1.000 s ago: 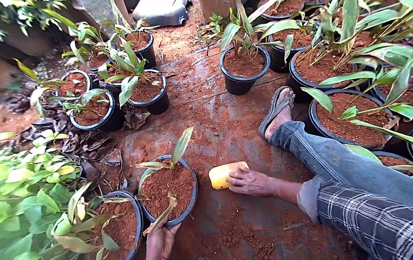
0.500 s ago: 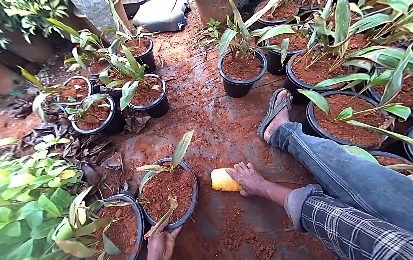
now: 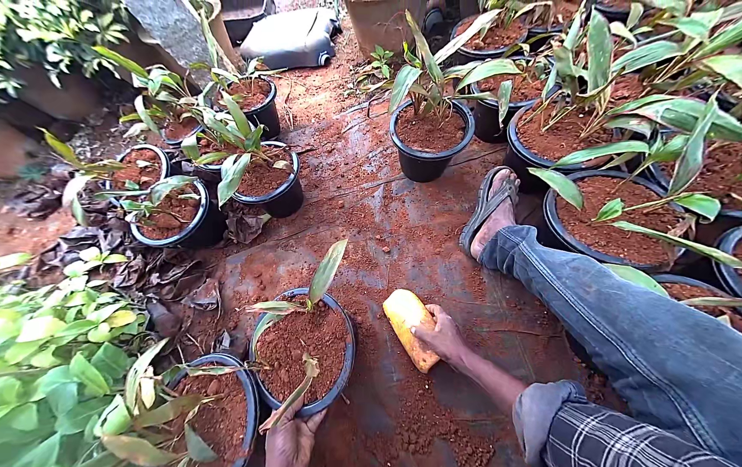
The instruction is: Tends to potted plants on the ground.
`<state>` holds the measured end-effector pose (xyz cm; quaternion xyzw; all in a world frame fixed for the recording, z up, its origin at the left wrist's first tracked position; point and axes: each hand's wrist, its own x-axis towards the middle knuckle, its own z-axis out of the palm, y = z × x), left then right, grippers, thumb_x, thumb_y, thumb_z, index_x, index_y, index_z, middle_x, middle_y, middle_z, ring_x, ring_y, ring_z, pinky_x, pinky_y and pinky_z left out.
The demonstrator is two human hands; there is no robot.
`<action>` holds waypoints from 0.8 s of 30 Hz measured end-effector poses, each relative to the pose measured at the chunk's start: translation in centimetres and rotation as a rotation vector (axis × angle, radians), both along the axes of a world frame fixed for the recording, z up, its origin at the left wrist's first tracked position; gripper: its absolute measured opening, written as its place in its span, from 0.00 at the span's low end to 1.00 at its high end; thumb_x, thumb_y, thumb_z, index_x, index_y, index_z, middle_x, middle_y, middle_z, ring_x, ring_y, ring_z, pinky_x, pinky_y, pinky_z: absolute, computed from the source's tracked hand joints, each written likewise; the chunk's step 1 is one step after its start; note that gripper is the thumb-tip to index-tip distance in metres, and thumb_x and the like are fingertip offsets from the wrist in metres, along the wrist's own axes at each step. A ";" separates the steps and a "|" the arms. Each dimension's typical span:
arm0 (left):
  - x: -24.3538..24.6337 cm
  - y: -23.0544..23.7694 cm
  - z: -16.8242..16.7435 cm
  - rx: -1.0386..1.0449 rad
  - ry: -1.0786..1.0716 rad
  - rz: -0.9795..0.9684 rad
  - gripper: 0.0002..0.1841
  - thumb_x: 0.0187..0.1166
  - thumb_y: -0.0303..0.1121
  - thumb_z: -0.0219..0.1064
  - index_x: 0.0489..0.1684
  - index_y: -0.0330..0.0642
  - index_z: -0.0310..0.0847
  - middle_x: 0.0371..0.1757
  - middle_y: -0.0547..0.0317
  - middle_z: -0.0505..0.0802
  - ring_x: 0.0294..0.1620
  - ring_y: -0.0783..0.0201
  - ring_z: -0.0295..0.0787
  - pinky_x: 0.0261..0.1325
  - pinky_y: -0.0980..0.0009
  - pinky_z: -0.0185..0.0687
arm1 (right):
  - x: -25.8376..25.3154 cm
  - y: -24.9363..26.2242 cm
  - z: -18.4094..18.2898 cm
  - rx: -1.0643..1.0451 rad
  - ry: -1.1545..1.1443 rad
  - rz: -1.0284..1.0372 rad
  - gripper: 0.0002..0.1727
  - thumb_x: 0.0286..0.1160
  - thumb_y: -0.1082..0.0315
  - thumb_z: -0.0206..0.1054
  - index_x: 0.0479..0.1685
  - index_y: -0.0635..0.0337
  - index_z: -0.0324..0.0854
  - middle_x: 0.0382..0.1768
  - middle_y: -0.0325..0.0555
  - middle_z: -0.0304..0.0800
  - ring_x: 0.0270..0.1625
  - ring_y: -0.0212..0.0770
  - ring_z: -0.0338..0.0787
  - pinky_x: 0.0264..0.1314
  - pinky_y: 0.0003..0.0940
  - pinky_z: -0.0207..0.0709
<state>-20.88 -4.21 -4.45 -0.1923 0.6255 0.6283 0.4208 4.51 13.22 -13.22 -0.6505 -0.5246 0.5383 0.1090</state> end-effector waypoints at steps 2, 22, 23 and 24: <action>-0.1 -0.1 -0.1 -0.002 0.001 -0.010 0.10 0.85 0.19 0.51 0.60 0.33 0.67 0.42 0.42 0.86 0.29 0.53 0.91 0.29 0.58 0.93 | -2.0 -0.1 1.0 -0.024 0.178 -0.110 0.40 0.62 0.65 0.82 0.78 0.62 0.70 0.59 0.61 0.87 0.58 0.53 0.91 0.64 0.52 0.85; 0.1 0.0 0.3 -0.043 0.022 -0.043 0.13 0.86 0.19 0.49 0.66 0.35 0.64 0.46 0.42 0.85 0.32 0.54 0.91 0.30 0.59 0.92 | -9.5 -0.1 1.8 -0.091 -0.120 -0.080 0.44 0.68 0.56 0.80 0.85 0.57 0.64 0.69 0.60 0.85 0.71 0.57 0.86 0.74 0.56 0.77; 0.0 0.1 0.3 -0.038 0.019 -0.044 0.14 0.86 0.19 0.49 0.66 0.35 0.64 0.46 0.42 0.84 0.32 0.54 0.91 0.30 0.59 0.92 | -8.8 -1.1 1.6 -0.091 -0.102 -0.151 0.44 0.67 0.56 0.80 0.85 0.58 0.64 0.70 0.60 0.85 0.71 0.57 0.86 0.75 0.56 0.77; 0.0 0.1 0.3 -0.033 0.017 -0.044 0.14 0.86 0.19 0.49 0.66 0.35 0.64 0.46 0.43 0.84 0.32 0.54 0.91 0.30 0.59 0.92 | -8.1 -1.9 1.5 -0.082 -0.099 -0.201 0.45 0.67 0.57 0.81 0.85 0.59 0.64 0.69 0.60 0.85 0.70 0.57 0.87 0.75 0.55 0.77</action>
